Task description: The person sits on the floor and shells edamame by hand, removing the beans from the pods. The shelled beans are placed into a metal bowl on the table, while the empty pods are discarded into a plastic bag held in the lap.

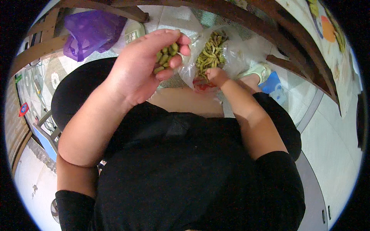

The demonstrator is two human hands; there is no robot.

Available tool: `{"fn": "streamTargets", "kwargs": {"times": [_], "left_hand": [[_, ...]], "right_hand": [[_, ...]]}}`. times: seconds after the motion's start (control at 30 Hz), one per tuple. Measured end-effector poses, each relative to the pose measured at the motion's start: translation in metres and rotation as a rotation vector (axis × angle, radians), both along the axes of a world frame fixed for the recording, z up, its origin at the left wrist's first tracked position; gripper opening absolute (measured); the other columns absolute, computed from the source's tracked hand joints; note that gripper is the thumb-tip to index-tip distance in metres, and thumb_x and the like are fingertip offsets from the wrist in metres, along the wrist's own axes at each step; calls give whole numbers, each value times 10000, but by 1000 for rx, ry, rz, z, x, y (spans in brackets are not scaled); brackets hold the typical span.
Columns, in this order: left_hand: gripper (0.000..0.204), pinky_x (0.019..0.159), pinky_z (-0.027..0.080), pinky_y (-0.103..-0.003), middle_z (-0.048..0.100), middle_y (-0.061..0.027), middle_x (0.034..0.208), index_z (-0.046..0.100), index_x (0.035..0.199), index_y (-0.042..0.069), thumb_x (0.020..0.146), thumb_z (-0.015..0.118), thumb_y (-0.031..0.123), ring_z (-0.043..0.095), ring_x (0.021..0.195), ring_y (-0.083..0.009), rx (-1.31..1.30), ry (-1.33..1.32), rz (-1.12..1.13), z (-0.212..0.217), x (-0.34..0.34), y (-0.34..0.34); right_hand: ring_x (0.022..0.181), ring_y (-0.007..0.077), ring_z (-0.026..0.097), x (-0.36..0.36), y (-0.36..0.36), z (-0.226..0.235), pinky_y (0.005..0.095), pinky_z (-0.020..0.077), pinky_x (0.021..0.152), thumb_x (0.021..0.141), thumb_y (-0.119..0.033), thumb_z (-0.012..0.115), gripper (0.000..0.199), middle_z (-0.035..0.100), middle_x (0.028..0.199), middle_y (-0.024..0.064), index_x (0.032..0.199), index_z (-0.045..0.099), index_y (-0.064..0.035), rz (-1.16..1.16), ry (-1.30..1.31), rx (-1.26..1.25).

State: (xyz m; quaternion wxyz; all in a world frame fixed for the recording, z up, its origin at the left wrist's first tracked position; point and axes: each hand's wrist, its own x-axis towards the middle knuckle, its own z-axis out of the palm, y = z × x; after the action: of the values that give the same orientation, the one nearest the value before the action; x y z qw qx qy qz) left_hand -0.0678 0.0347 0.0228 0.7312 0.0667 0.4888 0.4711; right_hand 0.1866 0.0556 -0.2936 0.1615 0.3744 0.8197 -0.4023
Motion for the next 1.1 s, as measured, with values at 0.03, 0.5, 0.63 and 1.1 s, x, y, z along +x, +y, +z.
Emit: {"fn": "streamTargets", "kwargs": {"times": [0.03,0.5,0.63,1.1], "left_hand": [[200,367,257,-141,493,-13,772,484,854,42,850,423,233,392,570,-55,-1,8,-3,0,1,1],[169,361,254,-158,498,-26,738,482,826,58,849,425,215,399,564,-80,-206,-32,12,1,13,25],[170,366,255,-160,496,-24,738,482,832,56,849,422,214,398,565,-82,-212,-46,11,-1,13,24],[219,404,297,-160,498,8,737,495,861,54,867,400,251,424,596,-68,-97,-110,95,8,7,7]], "right_hand": [[695,311,579,0,-5,-6,406,462,603,707,-143,432,187,594,738,154,663,591,-56,42,12,69],[686,284,593,-21,-24,-29,374,467,602,740,-197,416,240,605,719,122,728,621,-72,7,-265,168],[686,286,590,-20,-26,-36,369,466,601,733,-197,429,224,604,720,118,729,618,-77,28,-236,133],[490,83,461,-37,68,163,211,349,424,812,-253,530,179,498,598,-18,750,540,-85,-727,245,-891]]}}
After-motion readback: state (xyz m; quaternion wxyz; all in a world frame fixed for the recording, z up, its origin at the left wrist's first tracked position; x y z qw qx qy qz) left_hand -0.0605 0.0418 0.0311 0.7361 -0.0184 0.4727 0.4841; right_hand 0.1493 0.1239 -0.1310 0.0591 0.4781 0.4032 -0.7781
